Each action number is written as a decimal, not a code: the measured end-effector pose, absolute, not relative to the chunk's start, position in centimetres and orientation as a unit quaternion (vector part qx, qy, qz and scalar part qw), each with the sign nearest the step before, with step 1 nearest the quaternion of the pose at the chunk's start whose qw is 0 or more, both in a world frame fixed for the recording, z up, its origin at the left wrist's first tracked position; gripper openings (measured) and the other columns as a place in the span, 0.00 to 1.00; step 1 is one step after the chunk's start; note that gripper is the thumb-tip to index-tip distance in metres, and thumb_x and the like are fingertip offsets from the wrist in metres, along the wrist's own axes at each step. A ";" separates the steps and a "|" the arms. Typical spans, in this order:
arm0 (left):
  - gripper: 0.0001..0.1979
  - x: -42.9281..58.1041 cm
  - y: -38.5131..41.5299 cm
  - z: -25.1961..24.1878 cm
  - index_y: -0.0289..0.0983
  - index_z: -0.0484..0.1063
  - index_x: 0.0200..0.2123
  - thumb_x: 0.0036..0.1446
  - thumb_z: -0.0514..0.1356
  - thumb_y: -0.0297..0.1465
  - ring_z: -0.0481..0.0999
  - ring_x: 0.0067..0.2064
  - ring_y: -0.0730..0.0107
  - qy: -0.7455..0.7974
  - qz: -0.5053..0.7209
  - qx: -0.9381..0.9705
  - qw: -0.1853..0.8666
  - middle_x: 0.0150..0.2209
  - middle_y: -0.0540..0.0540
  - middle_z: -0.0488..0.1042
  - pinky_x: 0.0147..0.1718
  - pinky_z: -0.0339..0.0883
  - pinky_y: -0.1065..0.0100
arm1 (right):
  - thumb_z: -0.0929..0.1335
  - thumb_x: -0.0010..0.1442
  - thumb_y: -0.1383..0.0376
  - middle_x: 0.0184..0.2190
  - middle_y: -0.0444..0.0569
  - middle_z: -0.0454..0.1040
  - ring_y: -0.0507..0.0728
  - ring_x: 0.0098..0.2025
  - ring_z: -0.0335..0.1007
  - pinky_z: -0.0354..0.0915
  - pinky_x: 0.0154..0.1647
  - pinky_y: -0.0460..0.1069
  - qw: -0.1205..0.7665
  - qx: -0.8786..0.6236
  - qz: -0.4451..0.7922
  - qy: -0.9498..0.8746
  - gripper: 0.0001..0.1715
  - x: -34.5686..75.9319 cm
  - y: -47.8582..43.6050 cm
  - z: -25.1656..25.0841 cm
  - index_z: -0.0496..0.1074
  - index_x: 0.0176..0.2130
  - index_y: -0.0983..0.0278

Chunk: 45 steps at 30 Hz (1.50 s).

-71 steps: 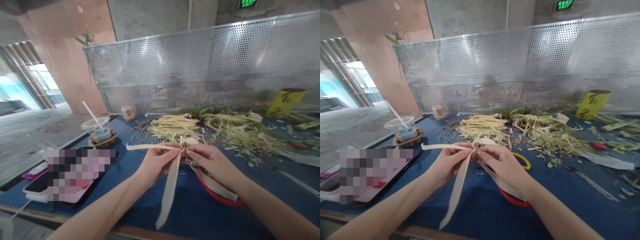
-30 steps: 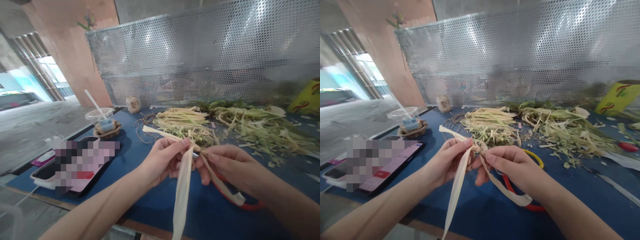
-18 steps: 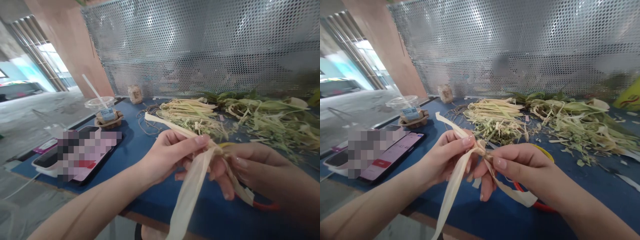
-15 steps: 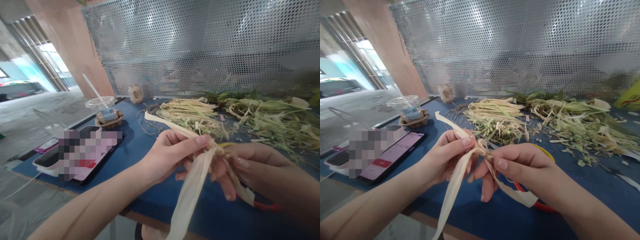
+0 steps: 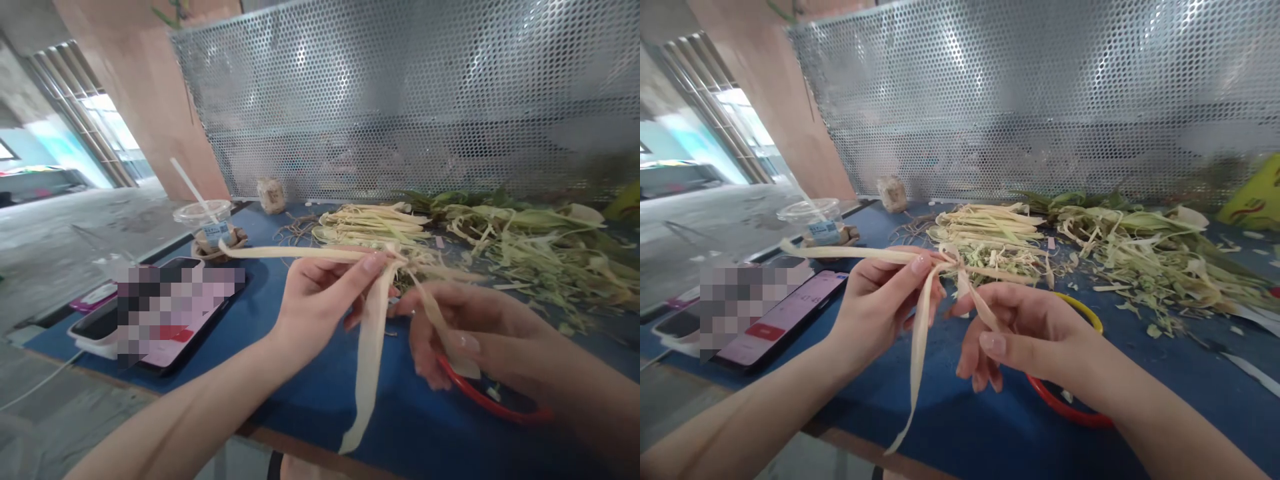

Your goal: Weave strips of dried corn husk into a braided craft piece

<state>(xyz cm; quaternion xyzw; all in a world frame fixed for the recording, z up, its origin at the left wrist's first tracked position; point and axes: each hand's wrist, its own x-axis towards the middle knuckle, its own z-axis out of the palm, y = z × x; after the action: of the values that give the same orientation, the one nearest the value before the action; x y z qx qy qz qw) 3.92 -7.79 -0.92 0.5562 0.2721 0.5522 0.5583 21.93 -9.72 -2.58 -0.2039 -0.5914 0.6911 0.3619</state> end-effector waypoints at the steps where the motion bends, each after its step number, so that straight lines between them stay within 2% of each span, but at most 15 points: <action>1: 0.06 3.9 -7.7 -0.9 0.39 0.76 0.29 0.51 0.59 0.33 0.64 0.14 0.83 0.278 0.567 0.548 0.549 0.19 0.52 0.73 0.09 0.52 0.80 | 0.66 0.55 0.64 0.27 0.46 0.75 0.50 0.27 0.71 0.65 0.27 0.44 0.360 -0.207 0.693 -0.589 0.13 21.9 -9.6 -2.7 0.68 0.43 0.59; 6: 0.10 4.0 -7.1 -1.3 0.42 0.76 0.37 0.48 0.61 0.33 0.64 0.16 0.84 0.314 0.618 0.526 0.492 0.28 0.50 0.77 0.09 0.53 0.79 | 0.64 0.57 0.63 0.31 0.50 0.75 0.53 0.30 0.73 0.66 0.28 0.47 0.347 -0.228 0.674 -0.611 0.14 21.9 -9.6 -2.6 0.67 0.44 0.62; 11: 0.13 3.8 -6.7 -1.7 0.41 0.75 0.38 0.47 0.61 0.35 0.62 0.15 0.84 0.340 0.603 0.550 0.467 0.29 0.49 0.77 0.10 0.51 0.78 | 0.61 0.58 0.58 0.34 0.50 0.75 0.54 0.36 0.72 0.67 0.36 0.48 0.308 -0.336 0.565 -0.688 0.14 21.6 -9.9 -1.8 0.70 0.40 0.62; 13: 0.12 3.9 -6.7 -1.7 0.40 0.76 0.37 0.47 0.61 0.35 0.61 0.15 0.83 0.350 0.582 0.554 0.482 0.27 0.49 0.77 0.10 0.50 0.78 | 0.61 0.58 0.56 0.34 0.50 0.75 0.56 0.37 0.72 0.66 0.36 0.49 0.336 -0.423 0.444 -0.715 0.15 21.6 -9.7 -1.9 0.70 0.38 0.62; 15: 0.10 4.0 -6.9 -1.5 0.38 0.76 0.34 0.46 0.62 0.34 0.61 0.14 0.84 0.358 0.568 0.554 0.493 0.25 0.49 0.77 0.10 0.49 0.78 | 0.62 0.57 0.57 0.32 0.49 0.74 0.56 0.34 0.71 0.65 0.32 0.49 0.403 -0.496 0.242 -0.730 0.12 21.8 -9.5 -2.0 0.70 0.34 0.61; 18: 0.08 4.2 -7.0 -1.2 0.36 0.76 0.31 0.45 0.63 0.32 0.61 0.15 0.83 0.363 0.549 0.564 0.499 0.23 0.49 0.76 0.11 0.50 0.78 | 0.62 0.56 0.63 0.26 0.47 0.71 0.54 0.28 0.66 0.62 0.28 0.48 0.483 -0.491 -0.021 -0.724 0.07 22.2 -9.4 -1.9 0.67 0.28 0.60; 21: 0.07 4.4 -7.0 -1.0 0.36 0.76 0.30 0.46 0.62 0.32 0.66 0.17 0.80 0.366 0.528 0.580 0.501 0.21 0.49 0.74 0.13 0.54 0.78 | 0.62 0.56 0.66 0.24 0.46 0.67 0.52 0.25 0.63 0.60 0.29 0.48 0.498 -0.455 -0.119 -0.728 0.06 22.2 -9.6 -1.5 0.64 0.27 0.60; 24: 0.06 4.5 -7.0 -1.0 0.36 0.75 0.28 0.46 0.62 0.32 0.70 0.22 0.77 0.359 0.520 0.615 0.472 0.23 0.49 0.75 0.18 0.60 0.77 | 0.63 0.56 0.65 0.24 0.46 0.66 0.53 0.26 0.62 0.60 0.28 0.48 0.469 -0.445 -0.101 -0.756 0.03 21.9 -9.5 -1.3 0.66 0.32 0.61; 28: 0.06 4.7 -7.1 -1.2 0.37 0.76 0.29 0.46 0.61 0.32 0.72 0.27 0.75 0.345 0.499 0.677 0.416 0.28 0.48 0.76 0.25 0.64 0.76 | 0.63 0.56 0.61 0.24 0.46 0.67 0.51 0.25 0.62 0.59 0.24 0.45 0.438 -0.449 0.004 -0.779 0.08 21.4 -9.1 -1.2 0.69 0.33 0.62; 33: 0.08 4.4 -7.1 -0.8 0.36 0.75 0.27 0.47 0.61 0.34 0.66 0.21 0.79 0.373 0.473 0.660 0.449 0.24 0.48 0.75 0.18 0.58 0.77 | 0.64 0.56 0.63 0.27 0.46 0.72 0.51 0.27 0.66 0.62 0.25 0.45 0.420 -0.430 0.118 -0.791 0.08 21.4 -8.6 -0.7 0.72 0.31 0.62; 37: 0.12 3.8 -7.1 0.0 0.34 0.71 0.23 0.49 0.59 0.38 0.58 0.14 0.84 0.386 0.480 0.596 0.515 0.17 0.52 0.69 0.12 0.50 0.79 | 0.63 0.56 0.63 0.31 0.48 0.73 0.52 0.29 0.69 0.64 0.26 0.45 0.386 -0.420 0.175 -0.803 0.10 21.8 -8.2 -0.8 0.73 0.35 0.61; 41: 0.13 3.4 -7.1 0.0 0.34 0.70 0.21 0.48 0.60 0.39 0.60 0.14 0.82 0.378 0.481 0.604 0.511 0.13 0.53 0.64 0.11 0.48 0.78 | 0.65 0.53 0.64 0.29 0.48 0.72 0.52 0.27 0.68 0.64 0.24 0.45 0.396 -0.411 0.175 -0.802 0.09 21.6 -7.9 -1.1 0.73 0.35 0.62; 45: 0.15 3.4 -7.1 -0.4 0.33 0.70 0.21 0.46 0.60 0.41 0.54 0.13 0.85 0.378 0.472 0.612 0.510 0.12 0.55 0.59 0.10 0.45 0.78 | 0.64 0.53 0.68 0.26 0.47 0.71 0.51 0.25 0.66 0.62 0.24 0.45 0.409 -0.395 0.125 -0.813 0.08 20.9 -8.1 -1.0 0.73 0.33 0.63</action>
<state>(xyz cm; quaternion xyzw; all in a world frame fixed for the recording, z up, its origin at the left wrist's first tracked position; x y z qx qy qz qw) 3.41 -7.07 -0.35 0.6122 0.3783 0.4717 0.5096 20.94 -8.06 -1.00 -0.3950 -0.8129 0.1249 0.4094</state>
